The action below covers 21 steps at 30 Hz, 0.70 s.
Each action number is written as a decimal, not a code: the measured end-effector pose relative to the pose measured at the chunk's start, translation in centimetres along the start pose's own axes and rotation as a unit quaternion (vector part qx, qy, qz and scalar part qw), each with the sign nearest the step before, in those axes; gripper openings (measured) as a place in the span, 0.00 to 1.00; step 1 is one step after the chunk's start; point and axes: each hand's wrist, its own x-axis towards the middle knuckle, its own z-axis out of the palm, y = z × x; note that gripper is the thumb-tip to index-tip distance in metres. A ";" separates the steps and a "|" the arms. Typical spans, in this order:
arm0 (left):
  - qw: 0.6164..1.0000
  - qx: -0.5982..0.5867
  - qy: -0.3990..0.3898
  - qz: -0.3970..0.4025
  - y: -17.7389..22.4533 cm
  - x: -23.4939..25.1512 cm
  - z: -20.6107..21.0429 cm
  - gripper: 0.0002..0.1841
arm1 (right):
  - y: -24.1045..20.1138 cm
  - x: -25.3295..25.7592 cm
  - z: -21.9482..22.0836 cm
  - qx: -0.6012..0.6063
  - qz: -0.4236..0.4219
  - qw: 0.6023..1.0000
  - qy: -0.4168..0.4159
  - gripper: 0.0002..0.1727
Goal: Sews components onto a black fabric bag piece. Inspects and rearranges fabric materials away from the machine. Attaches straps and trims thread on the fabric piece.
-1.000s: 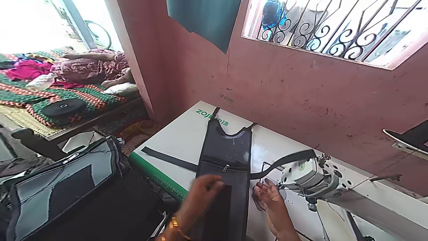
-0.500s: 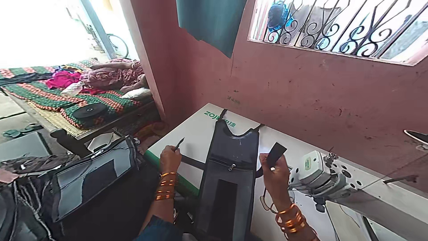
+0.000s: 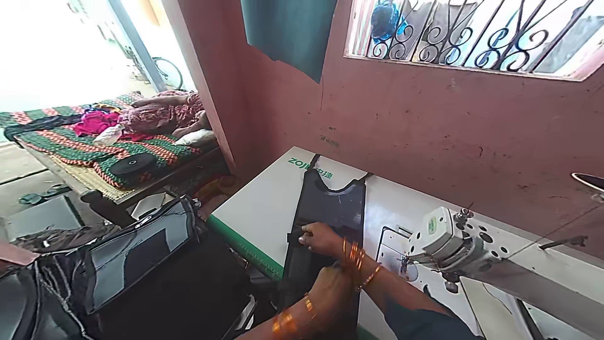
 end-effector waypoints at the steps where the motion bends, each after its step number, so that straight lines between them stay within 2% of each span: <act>1: 0.999 0.019 0.024 0.037 -0.7 -2.0 -0.5 0.15 | 0.1 -1.1 -0.1 0.000 -0.033 0.999 -0.004 0.30; 2: 0.996 0.045 0.038 0.062 -1.7 -4.3 -1.1 0.22 | 0.5 -2.9 -0.3 -0.002 -0.075 0.997 0.000 0.32; 4: 0.995 0.084 -0.033 0.043 -3.6 -8.0 -2.9 0.38 | 1.8 -7.4 -0.4 0.008 -0.155 0.987 0.032 0.29; 6: 0.987 0.106 -0.115 0.044 -5.7 -9.0 -3.2 0.39 | 4.5 -11.5 0.7 0.029 -0.204 0.976 0.066 0.24; 8: 0.975 0.099 -0.172 0.097 -7.8 -6.1 -3.6 0.45 | 7.0 -14.1 2.4 0.049 -0.249 0.960 0.120 0.20; 9: 0.968 0.082 -0.202 0.121 -8.4 -3.3 -4.3 0.45 | 8.0 -15.2 3.3 0.063 -0.259 0.953 0.143 0.19; 11: 0.960 0.065 -0.213 0.168 -8.7 3.7 -5.2 0.34 | 9.2 -17.2 4.8 0.083 -0.253 0.947 0.181 0.18; 13: 0.965 0.096 -0.161 0.183 -8.0 11.4 -5.3 0.22 | 9.9 -18.3 5.9 0.090 -0.242 0.939 0.227 0.16; 14: 0.974 0.101 -0.106 0.173 -7.4 14.7 -5.1 0.18 | 10.2 -18.7 6.2 0.091 -0.233 0.934 0.255 0.16; 16: 0.986 0.016 0.062 0.152 -4.3 18.8 -4.9 0.22 | 10.7 -20.0 6.2 0.072 -0.216 0.911 0.345 0.16; 17: 0.976 -0.055 0.147 0.153 -1.7 19.4 -5.0 0.22 | 10.9 -20.8 6.0 0.062 -0.205 0.888 0.407 0.17; 18: 0.955 -0.130 0.212 0.162 1.2 18.8 -5.3 0.17 | 11.0 -21.5 5.9 0.057 -0.198 0.856 0.474 0.19; 19: 0.931 -0.210 0.244 0.175 4.1 17.2 -5.6 0.12 | 11.2 -21.9 5.6 0.058 -0.204 0.821 0.530 0.24; 20: 0.905 -0.289 0.242 0.195 6.8 15.1 -6.1 0.10 | 11.1 -22.1 4.9 0.071 -0.226 0.798 0.554 0.34; 21: 0.877 -0.364 0.213 0.228 9.1 12.6 -6.4 0.09 | 10.7 -22.2 4.1 0.095 -0.262 0.792 0.543 0.44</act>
